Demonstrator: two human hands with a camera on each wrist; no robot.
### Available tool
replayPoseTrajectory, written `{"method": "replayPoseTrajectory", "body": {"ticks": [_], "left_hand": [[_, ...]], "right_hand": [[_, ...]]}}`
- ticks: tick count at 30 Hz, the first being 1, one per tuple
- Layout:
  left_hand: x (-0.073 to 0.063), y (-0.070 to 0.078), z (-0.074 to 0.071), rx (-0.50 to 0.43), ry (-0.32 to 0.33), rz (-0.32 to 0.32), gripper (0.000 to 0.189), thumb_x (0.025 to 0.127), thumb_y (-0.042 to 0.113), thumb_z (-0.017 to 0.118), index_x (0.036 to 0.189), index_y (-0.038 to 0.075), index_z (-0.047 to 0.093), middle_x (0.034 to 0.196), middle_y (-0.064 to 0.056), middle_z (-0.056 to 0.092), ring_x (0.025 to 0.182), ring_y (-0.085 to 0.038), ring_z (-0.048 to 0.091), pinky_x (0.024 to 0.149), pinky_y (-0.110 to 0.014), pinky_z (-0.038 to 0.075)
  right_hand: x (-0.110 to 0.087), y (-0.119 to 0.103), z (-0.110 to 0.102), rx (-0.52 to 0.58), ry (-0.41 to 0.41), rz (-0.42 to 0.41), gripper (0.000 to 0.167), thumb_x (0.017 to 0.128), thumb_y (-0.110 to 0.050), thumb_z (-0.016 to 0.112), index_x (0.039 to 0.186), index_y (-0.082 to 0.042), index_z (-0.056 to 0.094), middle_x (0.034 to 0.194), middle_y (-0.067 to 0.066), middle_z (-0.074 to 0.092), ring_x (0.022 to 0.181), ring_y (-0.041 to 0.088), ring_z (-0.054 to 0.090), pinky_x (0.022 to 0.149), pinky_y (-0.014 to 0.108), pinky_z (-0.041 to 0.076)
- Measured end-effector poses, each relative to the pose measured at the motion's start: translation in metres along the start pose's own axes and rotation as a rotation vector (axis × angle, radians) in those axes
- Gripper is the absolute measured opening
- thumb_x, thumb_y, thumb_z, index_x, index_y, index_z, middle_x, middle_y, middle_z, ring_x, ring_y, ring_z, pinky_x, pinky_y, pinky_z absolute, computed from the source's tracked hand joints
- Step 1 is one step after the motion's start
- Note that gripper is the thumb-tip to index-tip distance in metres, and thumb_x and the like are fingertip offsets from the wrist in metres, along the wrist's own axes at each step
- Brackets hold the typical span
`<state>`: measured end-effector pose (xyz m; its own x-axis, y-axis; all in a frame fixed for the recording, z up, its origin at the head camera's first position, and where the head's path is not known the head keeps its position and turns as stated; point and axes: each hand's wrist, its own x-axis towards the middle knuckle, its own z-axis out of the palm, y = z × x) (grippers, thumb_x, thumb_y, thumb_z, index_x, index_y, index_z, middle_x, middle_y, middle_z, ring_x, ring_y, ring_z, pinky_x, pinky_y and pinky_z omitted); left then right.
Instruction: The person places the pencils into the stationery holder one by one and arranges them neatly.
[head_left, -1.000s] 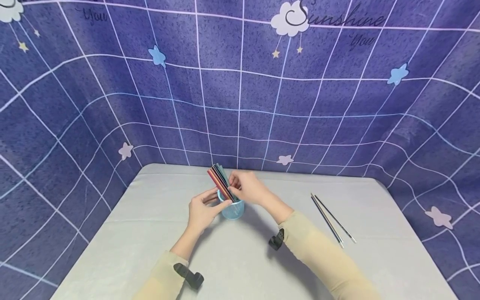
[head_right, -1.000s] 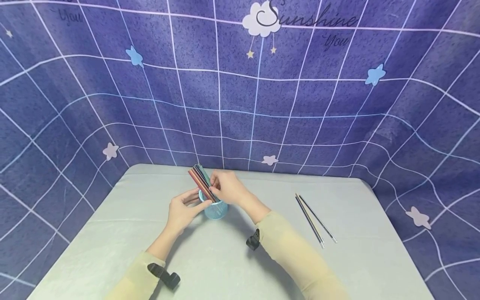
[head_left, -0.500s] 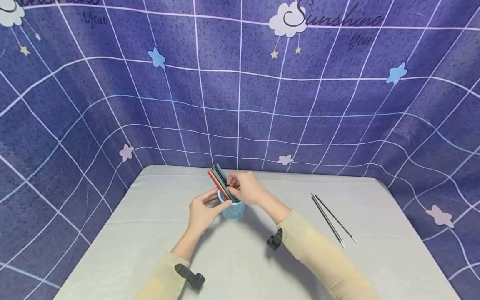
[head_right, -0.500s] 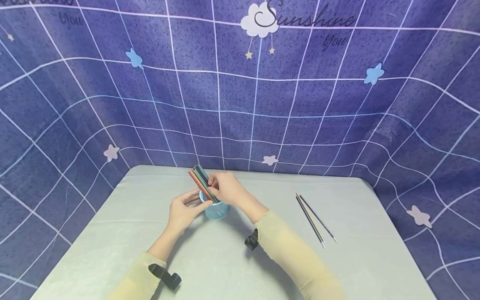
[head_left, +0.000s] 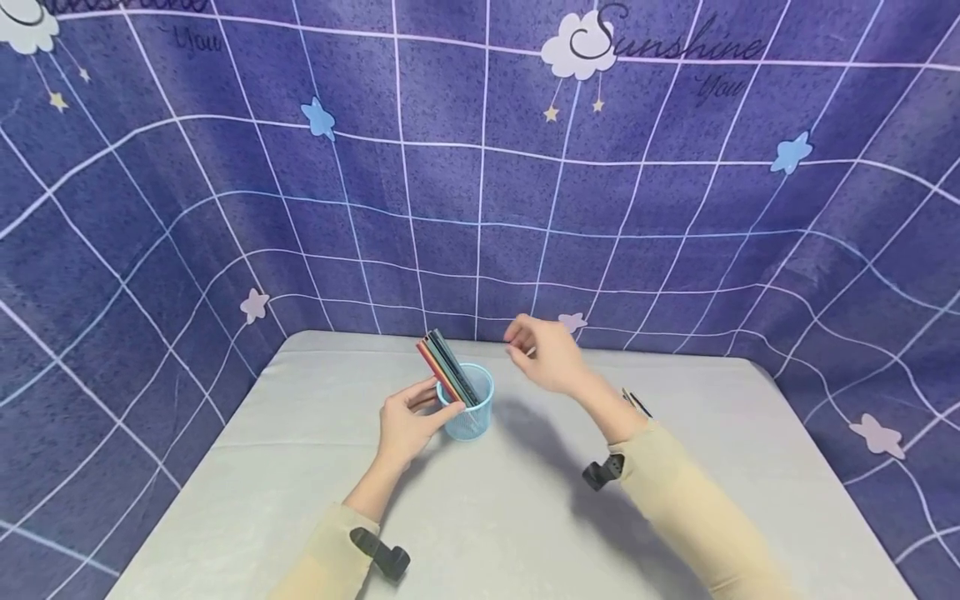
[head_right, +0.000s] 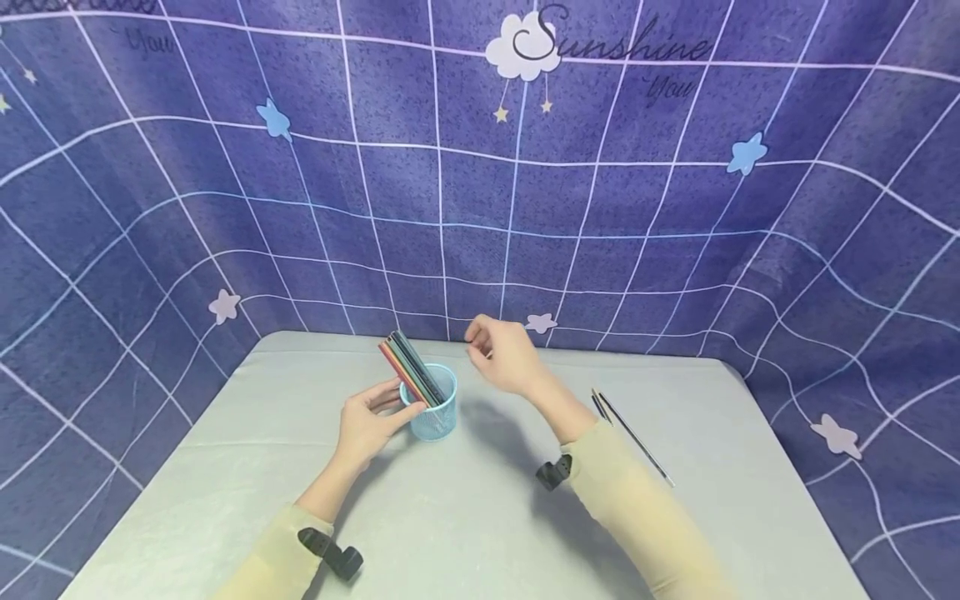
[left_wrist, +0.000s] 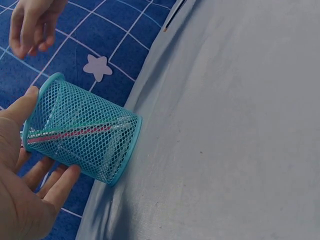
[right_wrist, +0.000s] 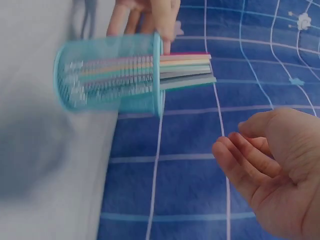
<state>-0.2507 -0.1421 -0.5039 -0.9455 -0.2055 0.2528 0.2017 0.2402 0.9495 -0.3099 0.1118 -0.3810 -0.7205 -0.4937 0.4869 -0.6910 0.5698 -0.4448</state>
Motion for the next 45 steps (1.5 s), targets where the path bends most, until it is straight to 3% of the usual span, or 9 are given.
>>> {"method": "replayPoseTrajectory", "body": {"ticks": [6,12,21,32,45], "left_hand": [[0.000,0.000,0.000,-0.004,-0.002,-0.010,0.064,0.075,0.019,0.099,0.131,0.001,0.073,0.118,-0.022,0.079,0.110,-0.037,0.078,0.104,-0.046,0.064],[-0.001,-0.001,0.000,0.000,0.000,-0.021,0.066,0.075,0.019,0.100,0.132,0.000,0.072,0.120,-0.023,0.079,0.110,-0.038,0.078,0.105,-0.047,0.063],[-0.002,0.000,-0.002,-0.004,-0.001,-0.009,0.066,0.075,0.019,0.099,0.132,0.000,0.072,0.120,-0.023,0.078,0.110,-0.038,0.078,0.104,-0.046,0.064],[-0.001,-0.001,-0.002,-0.010,-0.001,-0.001,0.066,0.075,0.018,0.099,0.132,0.000,0.072,0.120,-0.024,0.078,0.110,-0.038,0.078,0.104,-0.046,0.064],[-0.002,0.001,0.000,-0.010,-0.004,-0.008,0.067,0.074,0.018,0.100,0.132,-0.001,0.072,0.120,-0.024,0.078,0.110,-0.039,0.078,0.104,-0.048,0.063]], "right_hand": [[-0.021,0.018,-0.037,-0.092,0.071,0.045,0.009,0.093,-0.008,0.075,0.101,-0.006,0.072,0.084,0.004,0.077,0.071,0.017,0.072,0.071,0.037,0.064],[-0.042,0.041,-0.069,-0.154,0.074,0.158,0.009,0.094,-0.008,0.074,0.102,-0.006,0.072,0.085,0.005,0.079,0.069,0.015,0.069,0.071,0.037,0.059],[-0.080,0.071,-0.095,-0.238,0.065,0.224,0.006,0.093,-0.006,0.072,0.097,-0.004,0.075,0.082,0.008,0.079,0.070,0.019,0.073,0.069,0.041,0.061],[-0.117,0.095,-0.096,-0.276,-0.027,0.302,0.008,0.093,-0.007,0.071,0.098,-0.002,0.076,0.079,0.007,0.078,0.066,0.014,0.071,0.067,0.042,0.062],[-0.160,0.126,-0.062,-0.330,-0.099,0.301,0.005,0.088,-0.006,0.077,0.092,-0.003,0.076,0.074,0.002,0.078,0.064,0.013,0.070,0.064,0.039,0.061]]}}
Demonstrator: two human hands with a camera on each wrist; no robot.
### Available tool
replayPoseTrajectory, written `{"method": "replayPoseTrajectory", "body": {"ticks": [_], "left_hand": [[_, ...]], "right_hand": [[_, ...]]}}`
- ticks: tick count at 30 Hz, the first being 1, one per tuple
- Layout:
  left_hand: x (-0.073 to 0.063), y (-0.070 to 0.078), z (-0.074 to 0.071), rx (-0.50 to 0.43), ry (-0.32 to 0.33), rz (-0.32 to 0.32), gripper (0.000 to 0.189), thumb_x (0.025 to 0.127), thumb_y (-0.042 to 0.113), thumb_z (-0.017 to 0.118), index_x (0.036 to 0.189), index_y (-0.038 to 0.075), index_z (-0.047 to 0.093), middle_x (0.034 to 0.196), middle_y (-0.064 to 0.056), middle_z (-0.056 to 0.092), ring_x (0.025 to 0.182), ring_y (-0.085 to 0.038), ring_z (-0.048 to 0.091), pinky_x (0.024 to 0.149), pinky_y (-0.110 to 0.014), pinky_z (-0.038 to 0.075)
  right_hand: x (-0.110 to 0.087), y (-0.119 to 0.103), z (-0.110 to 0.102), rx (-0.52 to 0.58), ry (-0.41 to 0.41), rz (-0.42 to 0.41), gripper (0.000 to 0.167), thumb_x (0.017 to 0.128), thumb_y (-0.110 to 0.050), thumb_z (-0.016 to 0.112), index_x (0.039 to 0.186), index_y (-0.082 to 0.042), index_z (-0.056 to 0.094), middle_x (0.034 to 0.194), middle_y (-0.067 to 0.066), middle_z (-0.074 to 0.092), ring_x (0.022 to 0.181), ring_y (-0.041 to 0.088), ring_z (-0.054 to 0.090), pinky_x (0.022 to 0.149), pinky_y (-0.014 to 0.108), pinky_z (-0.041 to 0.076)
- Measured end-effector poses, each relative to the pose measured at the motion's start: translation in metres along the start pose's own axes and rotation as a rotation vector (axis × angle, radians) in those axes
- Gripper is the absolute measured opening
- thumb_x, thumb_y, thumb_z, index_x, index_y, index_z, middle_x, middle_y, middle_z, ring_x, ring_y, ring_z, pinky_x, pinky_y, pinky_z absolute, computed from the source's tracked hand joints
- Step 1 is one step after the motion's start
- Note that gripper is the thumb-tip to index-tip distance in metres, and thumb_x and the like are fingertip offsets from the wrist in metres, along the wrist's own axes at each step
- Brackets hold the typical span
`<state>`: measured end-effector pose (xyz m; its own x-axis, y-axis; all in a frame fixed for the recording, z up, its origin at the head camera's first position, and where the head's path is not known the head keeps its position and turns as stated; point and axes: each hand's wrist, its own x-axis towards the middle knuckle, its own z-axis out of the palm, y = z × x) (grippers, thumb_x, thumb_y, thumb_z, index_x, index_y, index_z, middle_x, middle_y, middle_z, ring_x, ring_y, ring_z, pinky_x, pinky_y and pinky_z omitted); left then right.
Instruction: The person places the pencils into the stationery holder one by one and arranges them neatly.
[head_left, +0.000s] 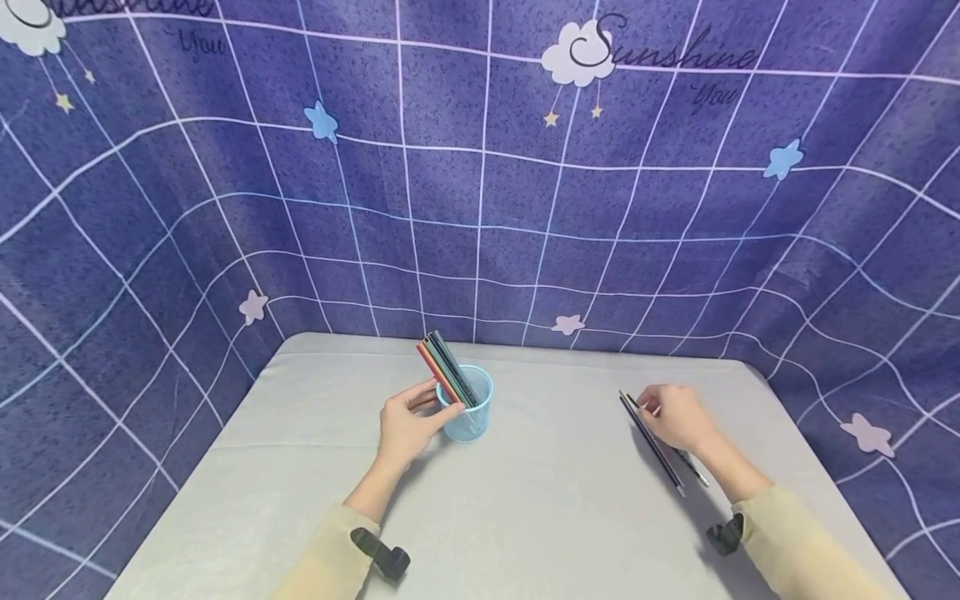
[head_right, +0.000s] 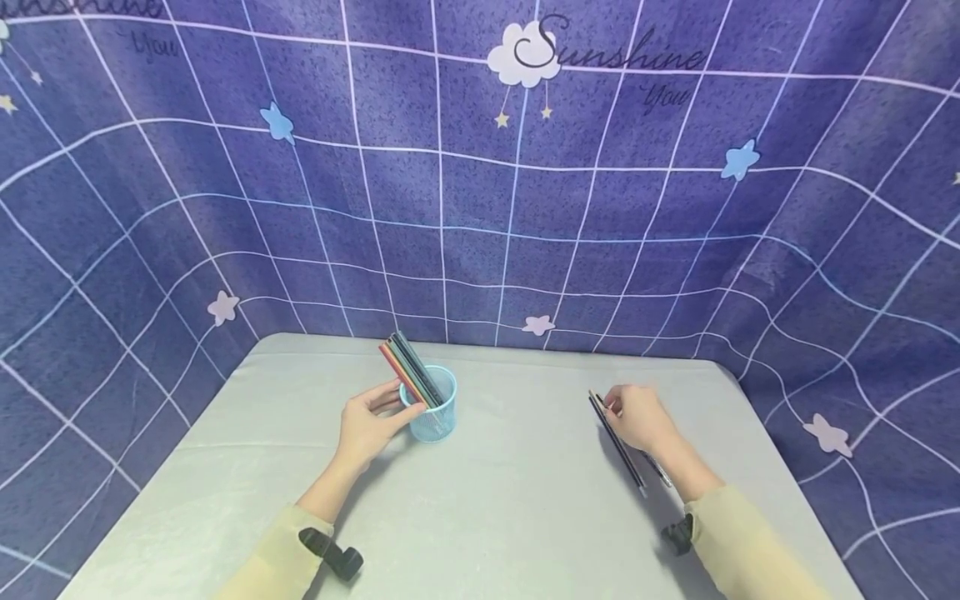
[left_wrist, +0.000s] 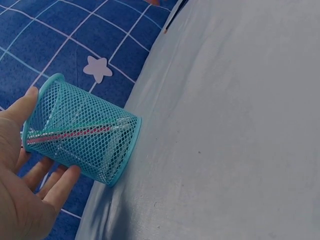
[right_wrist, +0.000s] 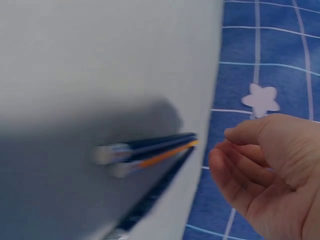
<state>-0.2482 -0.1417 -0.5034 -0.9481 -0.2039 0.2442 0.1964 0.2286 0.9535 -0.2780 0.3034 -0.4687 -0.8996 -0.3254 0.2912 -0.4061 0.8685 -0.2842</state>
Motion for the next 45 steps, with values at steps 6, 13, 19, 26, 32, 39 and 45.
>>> {"method": "replayPoseTrajectory", "body": {"ticks": [6,13,19,26,32,39,45], "left_hand": [[0.000,0.000,0.000,0.002,0.000,-0.009,0.067,0.075,0.019,0.099,0.133,0.000,0.072,0.120,-0.024,0.078,0.111,-0.038,0.078,0.105,-0.048,0.063],[-0.001,0.003,-0.001,0.000,-0.004,0.004,0.067,0.075,0.017,0.100,0.133,-0.001,0.071,0.120,-0.024,0.078,0.111,-0.039,0.078,0.105,-0.050,0.063],[-0.001,0.003,-0.001,0.000,-0.009,-0.005,0.067,0.075,0.017,0.099,0.133,0.000,0.071,0.121,-0.023,0.078,0.112,-0.039,0.078,0.105,-0.049,0.063],[0.000,0.002,0.000,-0.003,-0.008,-0.020,0.068,0.074,0.017,0.099,0.134,0.000,0.071,0.122,-0.024,0.078,0.113,-0.039,0.077,0.106,-0.048,0.062],[0.000,0.002,0.000,-0.001,-0.004,-0.008,0.067,0.074,0.015,0.099,0.133,-0.001,0.071,0.122,-0.025,0.077,0.112,-0.039,0.077,0.105,-0.048,0.063],[0.001,0.000,0.000,-0.007,-0.006,-0.010,0.067,0.076,0.018,0.099,0.134,0.000,0.071,0.122,-0.025,0.077,0.112,-0.039,0.077,0.106,-0.047,0.063],[0.001,0.000,-0.001,-0.010,-0.008,-0.007,0.066,0.076,0.019,0.099,0.133,0.000,0.071,0.120,-0.024,0.078,0.111,-0.039,0.078,0.105,-0.048,0.063]], "right_hand": [[-0.011,0.002,0.013,-0.003,-0.038,0.013,0.005,0.087,-0.005,0.079,0.085,-0.006,0.074,0.073,0.000,0.075,0.066,0.013,0.068,0.065,0.039,0.061],[-0.014,0.000,0.016,-0.018,-0.090,0.073,0.010,0.082,-0.006,0.083,0.081,-0.004,0.073,0.072,0.002,0.074,0.067,0.016,0.068,0.066,0.039,0.063],[-0.016,-0.005,0.014,-0.051,-0.108,0.071,0.015,0.078,-0.009,0.085,0.072,-0.009,0.071,0.067,-0.001,0.071,0.062,0.017,0.064,0.063,0.040,0.062],[-0.016,-0.009,0.015,-0.060,-0.133,0.072,0.013,0.077,-0.010,0.085,0.071,-0.011,0.074,0.069,0.000,0.073,0.065,0.020,0.068,0.067,0.045,0.066],[-0.010,-0.010,0.008,-0.024,-0.138,0.069,0.011,0.079,-0.009,0.082,0.074,-0.010,0.072,0.069,-0.002,0.072,0.064,0.014,0.063,0.064,0.041,0.062],[0.009,-0.014,-0.014,0.107,-0.019,0.046,0.008,0.079,-0.007,0.077,0.074,-0.011,0.072,0.064,-0.004,0.070,0.059,0.005,0.058,0.059,0.026,0.052],[0.027,-0.029,-0.039,0.147,0.099,0.080,0.004,0.085,-0.009,0.073,0.082,-0.007,0.070,0.068,0.000,0.073,0.060,0.005,0.059,0.062,0.027,0.051]]}}
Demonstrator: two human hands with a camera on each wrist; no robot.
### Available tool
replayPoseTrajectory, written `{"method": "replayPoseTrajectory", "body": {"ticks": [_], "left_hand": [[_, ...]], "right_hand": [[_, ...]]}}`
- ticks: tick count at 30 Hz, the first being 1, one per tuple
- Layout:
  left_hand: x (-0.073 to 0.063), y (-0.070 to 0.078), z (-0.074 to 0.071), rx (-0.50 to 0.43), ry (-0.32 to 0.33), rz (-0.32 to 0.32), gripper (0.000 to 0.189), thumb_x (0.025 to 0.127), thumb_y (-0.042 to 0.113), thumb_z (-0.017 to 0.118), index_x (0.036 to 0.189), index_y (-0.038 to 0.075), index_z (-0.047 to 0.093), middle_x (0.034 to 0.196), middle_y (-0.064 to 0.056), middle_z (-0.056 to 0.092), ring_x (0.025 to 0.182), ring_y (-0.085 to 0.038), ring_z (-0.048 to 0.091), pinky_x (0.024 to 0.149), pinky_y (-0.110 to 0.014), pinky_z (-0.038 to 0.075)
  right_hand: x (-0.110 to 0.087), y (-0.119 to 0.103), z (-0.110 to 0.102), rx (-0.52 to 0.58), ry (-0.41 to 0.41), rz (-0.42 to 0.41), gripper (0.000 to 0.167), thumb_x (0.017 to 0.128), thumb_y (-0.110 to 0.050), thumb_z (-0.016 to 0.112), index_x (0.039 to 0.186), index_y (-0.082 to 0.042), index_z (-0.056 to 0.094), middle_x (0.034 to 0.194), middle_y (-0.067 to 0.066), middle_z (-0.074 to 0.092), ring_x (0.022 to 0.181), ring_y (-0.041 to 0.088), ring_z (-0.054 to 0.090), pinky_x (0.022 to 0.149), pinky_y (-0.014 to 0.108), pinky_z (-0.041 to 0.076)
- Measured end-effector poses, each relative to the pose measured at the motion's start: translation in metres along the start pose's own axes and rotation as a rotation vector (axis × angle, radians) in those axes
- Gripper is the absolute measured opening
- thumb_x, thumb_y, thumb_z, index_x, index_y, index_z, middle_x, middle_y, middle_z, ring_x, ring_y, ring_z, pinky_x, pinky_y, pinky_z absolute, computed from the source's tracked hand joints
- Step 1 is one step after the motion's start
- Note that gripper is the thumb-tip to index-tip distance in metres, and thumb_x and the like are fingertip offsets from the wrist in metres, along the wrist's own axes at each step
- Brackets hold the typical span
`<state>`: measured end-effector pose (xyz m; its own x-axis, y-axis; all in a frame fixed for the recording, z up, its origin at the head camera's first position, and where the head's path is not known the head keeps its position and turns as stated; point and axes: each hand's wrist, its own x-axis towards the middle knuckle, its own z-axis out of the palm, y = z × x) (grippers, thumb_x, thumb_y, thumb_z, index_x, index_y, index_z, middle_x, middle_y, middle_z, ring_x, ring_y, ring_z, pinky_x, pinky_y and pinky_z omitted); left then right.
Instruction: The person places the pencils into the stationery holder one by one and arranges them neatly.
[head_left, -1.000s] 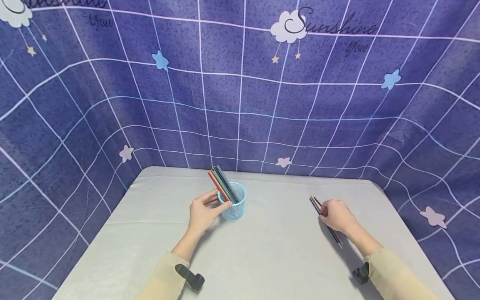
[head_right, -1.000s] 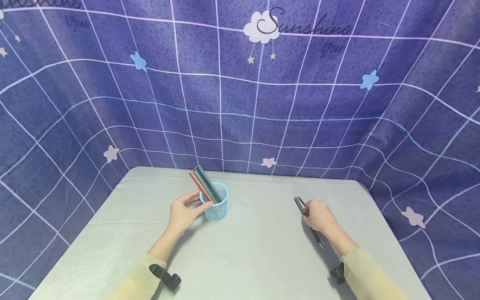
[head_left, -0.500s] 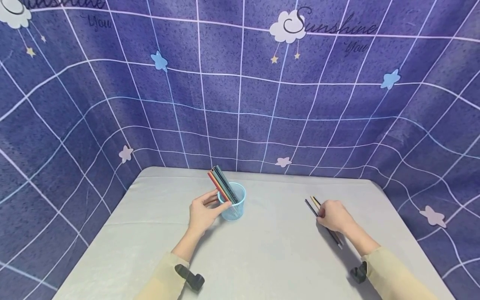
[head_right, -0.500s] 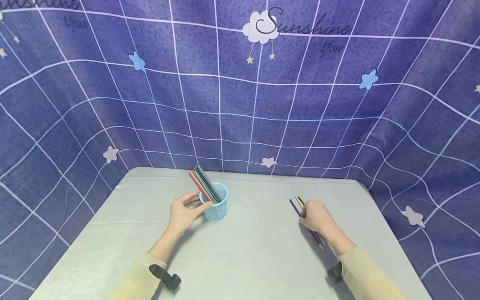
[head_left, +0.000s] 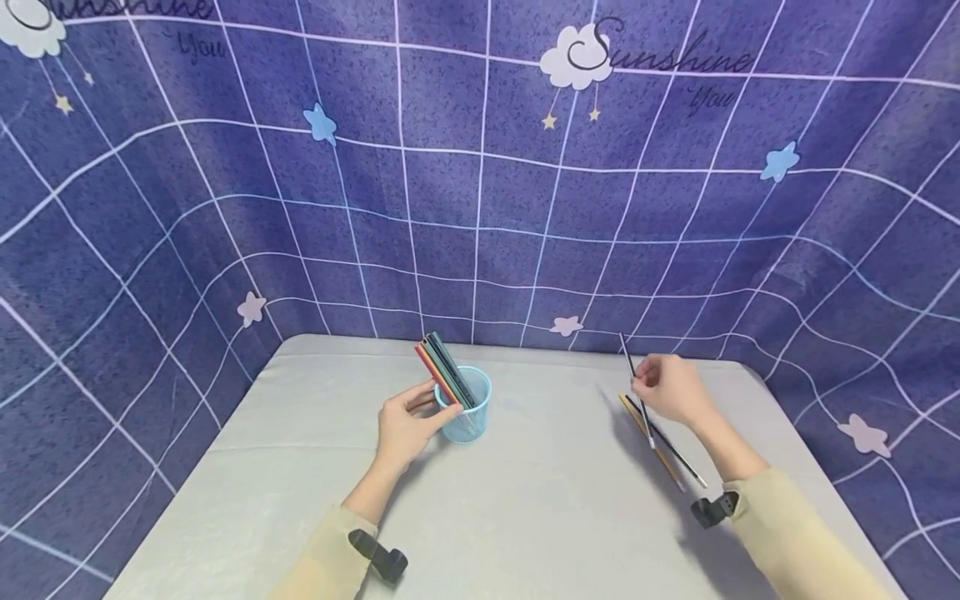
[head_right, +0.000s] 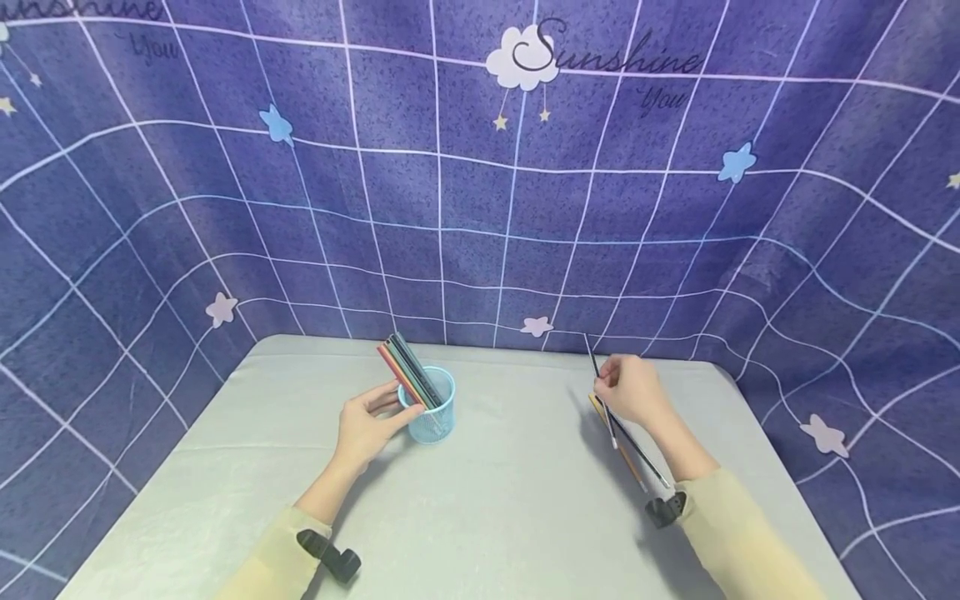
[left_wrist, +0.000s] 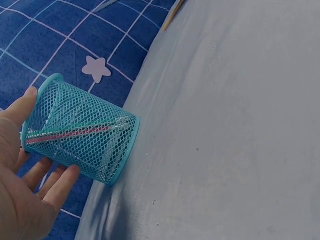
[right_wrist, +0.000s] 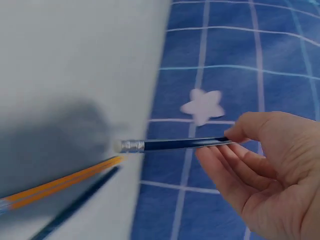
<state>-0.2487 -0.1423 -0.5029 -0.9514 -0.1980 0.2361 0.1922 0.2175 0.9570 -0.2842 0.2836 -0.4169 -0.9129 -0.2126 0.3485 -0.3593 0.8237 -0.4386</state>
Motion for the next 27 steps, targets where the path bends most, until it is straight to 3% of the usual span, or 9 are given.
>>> {"method": "replayPoseTrajectory", "body": {"ticks": [4,7,14,20,25,27], "left_hand": [[0.000,0.000,0.001,0.008,-0.006,0.004,0.066,0.077,0.019,0.098,0.134,0.000,0.071,0.120,-0.024,0.078,0.111,-0.039,0.078,0.105,-0.047,0.063],[0.000,0.000,0.001,0.015,0.000,0.004,0.066,0.076,0.018,0.099,0.133,0.000,0.071,0.120,-0.023,0.078,0.110,-0.038,0.078,0.104,-0.046,0.063],[0.001,-0.001,0.000,0.009,0.002,0.024,0.067,0.075,0.017,0.099,0.132,-0.001,0.071,0.120,-0.025,0.078,0.110,-0.039,0.078,0.104,-0.045,0.064],[0.001,-0.001,0.000,0.005,-0.001,0.025,0.066,0.075,0.017,0.099,0.132,-0.002,0.071,0.120,-0.026,0.077,0.111,-0.040,0.078,0.104,-0.046,0.063],[-0.001,0.001,-0.001,0.016,0.003,0.015,0.066,0.075,0.017,0.099,0.133,-0.001,0.071,0.120,-0.024,0.078,0.110,-0.039,0.078,0.104,-0.047,0.063],[-0.001,0.002,0.000,0.021,0.003,0.014,0.067,0.075,0.017,0.099,0.133,-0.001,0.071,0.120,-0.024,0.078,0.110,-0.039,0.078,0.104,-0.047,0.063]], "right_hand": [[0.012,-0.022,-0.012,-0.007,0.127,-0.041,0.006,0.086,-0.009,0.073,0.084,-0.011,0.067,0.069,0.000,0.073,0.061,0.010,0.063,0.065,0.033,0.051],[0.023,-0.041,-0.017,0.017,0.169,-0.074,0.008,0.088,-0.010,0.072,0.087,-0.011,0.064,0.073,0.001,0.075,0.068,0.016,0.070,0.070,0.037,0.052],[0.042,-0.090,-0.017,0.182,0.154,-0.121,0.007,0.092,-0.008,0.068,0.093,-0.009,0.061,0.087,0.007,0.077,0.087,0.028,0.080,0.076,0.034,0.057],[0.056,-0.126,0.000,0.351,0.132,-0.198,0.009,0.095,-0.004,0.067,0.098,-0.007,0.059,0.092,0.008,0.075,0.090,0.025,0.077,0.072,0.025,0.066],[0.063,-0.148,0.016,0.465,0.088,-0.256,0.009,0.096,-0.002,0.066,0.101,-0.005,0.060,0.095,0.010,0.075,0.094,0.024,0.075,0.088,0.034,0.070],[0.065,-0.153,0.024,0.489,0.071,-0.278,0.010,0.096,-0.002,0.066,0.104,-0.005,0.061,0.095,0.010,0.076,0.094,0.024,0.076,0.088,0.036,0.070]]}}
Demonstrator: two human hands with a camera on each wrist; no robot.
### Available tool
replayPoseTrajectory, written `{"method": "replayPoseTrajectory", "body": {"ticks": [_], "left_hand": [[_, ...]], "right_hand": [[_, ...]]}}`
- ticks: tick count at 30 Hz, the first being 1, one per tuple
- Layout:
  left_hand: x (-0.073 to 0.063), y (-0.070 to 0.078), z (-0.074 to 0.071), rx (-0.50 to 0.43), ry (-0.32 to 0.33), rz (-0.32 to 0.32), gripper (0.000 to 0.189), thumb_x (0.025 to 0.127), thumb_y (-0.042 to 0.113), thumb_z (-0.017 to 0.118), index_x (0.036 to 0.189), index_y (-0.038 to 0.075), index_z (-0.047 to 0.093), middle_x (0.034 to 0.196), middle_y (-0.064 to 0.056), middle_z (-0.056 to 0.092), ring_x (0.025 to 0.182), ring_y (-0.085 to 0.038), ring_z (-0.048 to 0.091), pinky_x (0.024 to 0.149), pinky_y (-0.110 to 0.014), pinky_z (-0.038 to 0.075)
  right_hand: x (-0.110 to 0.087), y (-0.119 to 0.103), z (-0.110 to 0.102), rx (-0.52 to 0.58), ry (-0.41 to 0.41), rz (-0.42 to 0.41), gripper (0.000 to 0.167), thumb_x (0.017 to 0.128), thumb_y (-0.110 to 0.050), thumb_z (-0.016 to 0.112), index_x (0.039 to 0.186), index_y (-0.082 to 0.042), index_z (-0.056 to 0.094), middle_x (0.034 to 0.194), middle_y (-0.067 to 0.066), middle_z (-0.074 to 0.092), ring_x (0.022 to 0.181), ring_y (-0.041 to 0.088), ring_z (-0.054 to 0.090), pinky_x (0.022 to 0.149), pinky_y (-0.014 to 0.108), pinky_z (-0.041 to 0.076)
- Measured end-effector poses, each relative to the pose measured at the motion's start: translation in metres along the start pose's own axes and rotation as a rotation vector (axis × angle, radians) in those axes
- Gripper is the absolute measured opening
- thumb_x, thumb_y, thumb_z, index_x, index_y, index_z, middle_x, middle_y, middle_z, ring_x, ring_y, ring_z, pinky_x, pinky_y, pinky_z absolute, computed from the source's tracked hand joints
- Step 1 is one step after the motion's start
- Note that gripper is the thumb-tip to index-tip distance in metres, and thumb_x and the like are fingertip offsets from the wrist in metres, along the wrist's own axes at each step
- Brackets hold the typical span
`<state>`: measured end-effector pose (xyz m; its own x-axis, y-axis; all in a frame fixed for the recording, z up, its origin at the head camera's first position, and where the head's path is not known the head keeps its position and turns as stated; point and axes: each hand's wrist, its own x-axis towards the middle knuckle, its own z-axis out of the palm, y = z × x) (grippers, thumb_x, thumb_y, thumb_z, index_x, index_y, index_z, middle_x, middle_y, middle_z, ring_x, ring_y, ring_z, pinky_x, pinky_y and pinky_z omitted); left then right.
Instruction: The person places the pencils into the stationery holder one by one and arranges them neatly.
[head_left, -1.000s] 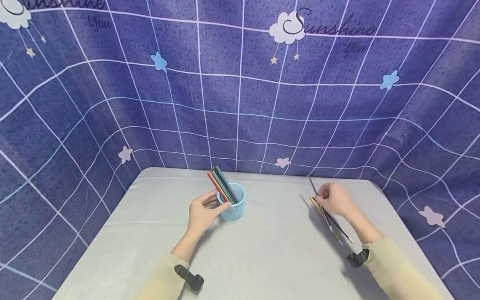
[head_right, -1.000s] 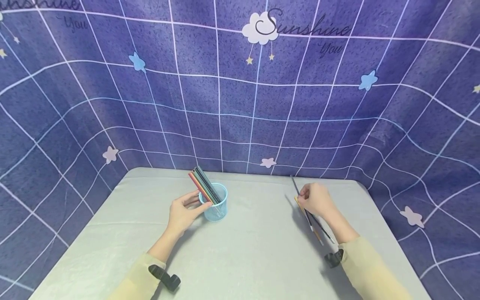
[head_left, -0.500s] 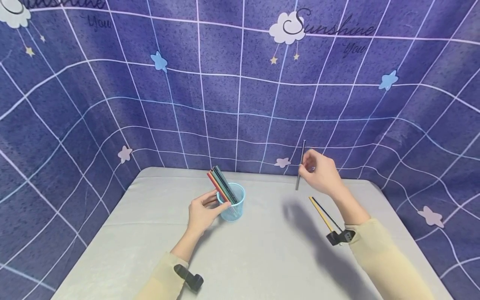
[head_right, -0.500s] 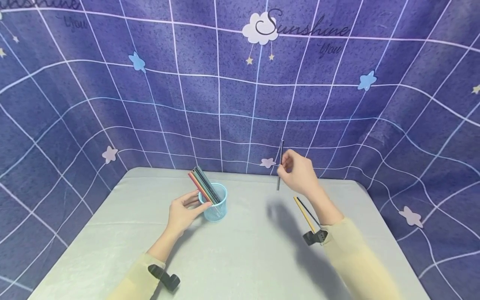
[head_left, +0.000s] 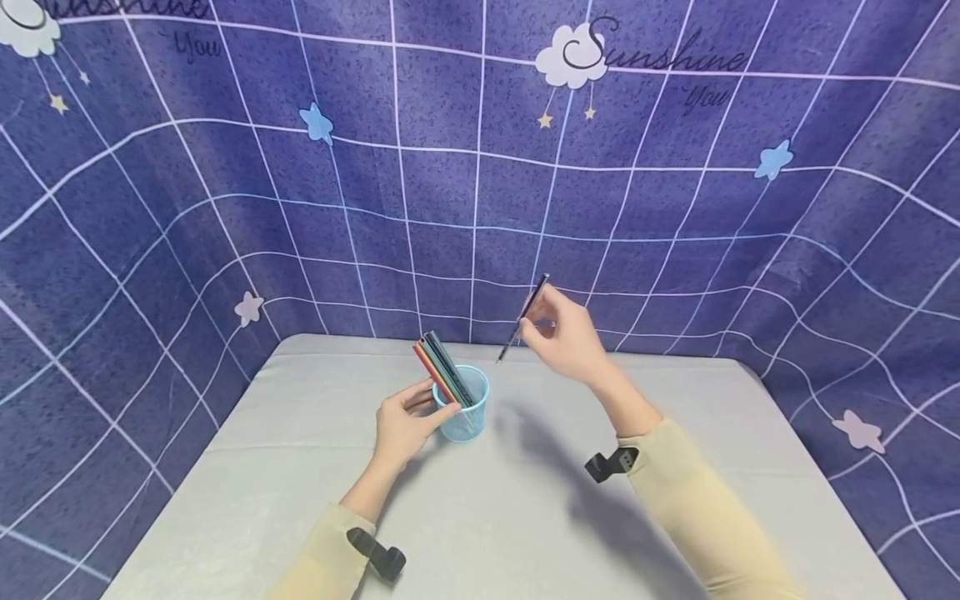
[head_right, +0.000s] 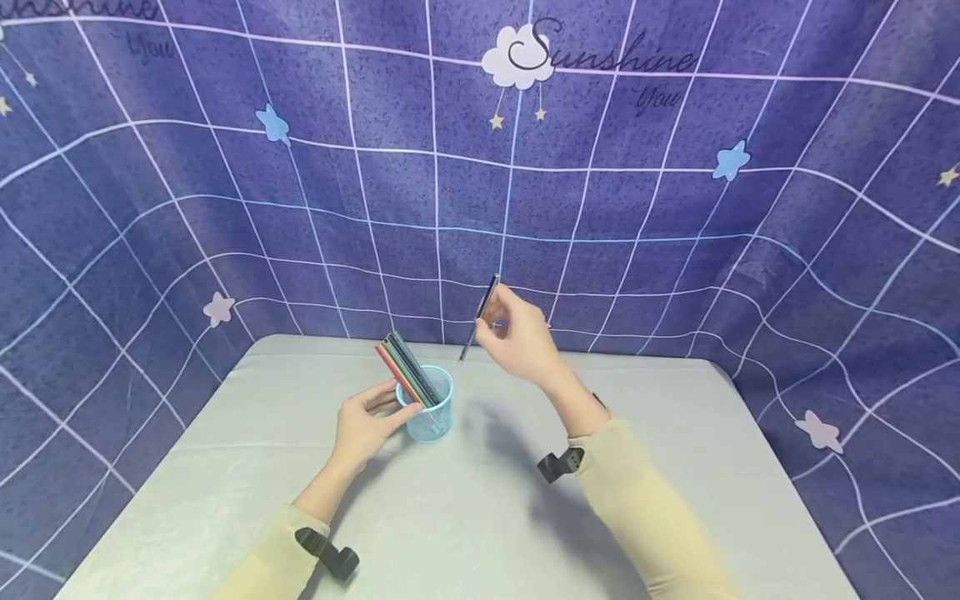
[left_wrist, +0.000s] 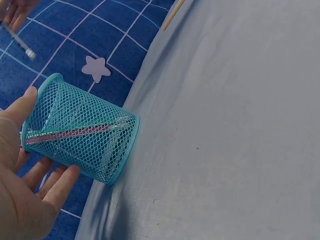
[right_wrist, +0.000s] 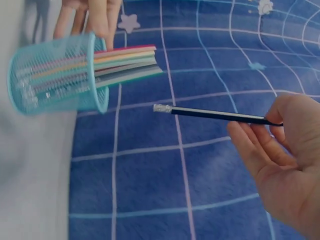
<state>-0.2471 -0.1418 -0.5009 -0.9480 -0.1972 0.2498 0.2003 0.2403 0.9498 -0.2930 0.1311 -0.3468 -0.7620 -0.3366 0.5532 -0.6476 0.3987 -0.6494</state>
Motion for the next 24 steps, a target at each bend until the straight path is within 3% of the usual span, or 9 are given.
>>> {"method": "replayPoseTrajectory", "body": {"ticks": [4,10,24], "left_hand": [[-0.001,0.002,-0.001,-0.001,-0.007,0.003,0.066,0.076,0.016,0.098,0.133,-0.002,0.070,0.119,-0.025,0.078,0.109,-0.040,0.078,0.104,-0.049,0.063],[0.000,0.002,-0.002,0.002,-0.009,0.008,0.067,0.075,0.019,0.099,0.133,-0.001,0.071,0.118,-0.025,0.078,0.109,-0.041,0.078,0.103,-0.050,0.064],[0.002,-0.003,-0.001,0.009,-0.007,0.018,0.067,0.076,0.022,0.099,0.132,0.000,0.072,0.117,-0.023,0.079,0.108,-0.039,0.079,0.102,-0.050,0.064]], "right_hand": [[0.001,0.004,0.020,0.041,-0.048,-0.030,0.012,0.096,-0.002,0.067,0.106,-0.006,0.061,0.098,0.011,0.076,0.097,0.027,0.078,0.084,0.036,0.070],[0.001,0.013,0.048,0.016,-0.131,-0.021,0.012,0.095,-0.002,0.067,0.100,-0.007,0.058,0.100,0.011,0.077,0.100,0.028,0.079,0.080,0.026,0.069],[-0.002,0.030,0.089,-0.153,-0.308,-0.053,0.014,0.089,0.000,0.071,0.091,-0.006,0.059,0.087,0.008,0.077,0.080,0.016,0.076,0.072,0.013,0.063]]}}
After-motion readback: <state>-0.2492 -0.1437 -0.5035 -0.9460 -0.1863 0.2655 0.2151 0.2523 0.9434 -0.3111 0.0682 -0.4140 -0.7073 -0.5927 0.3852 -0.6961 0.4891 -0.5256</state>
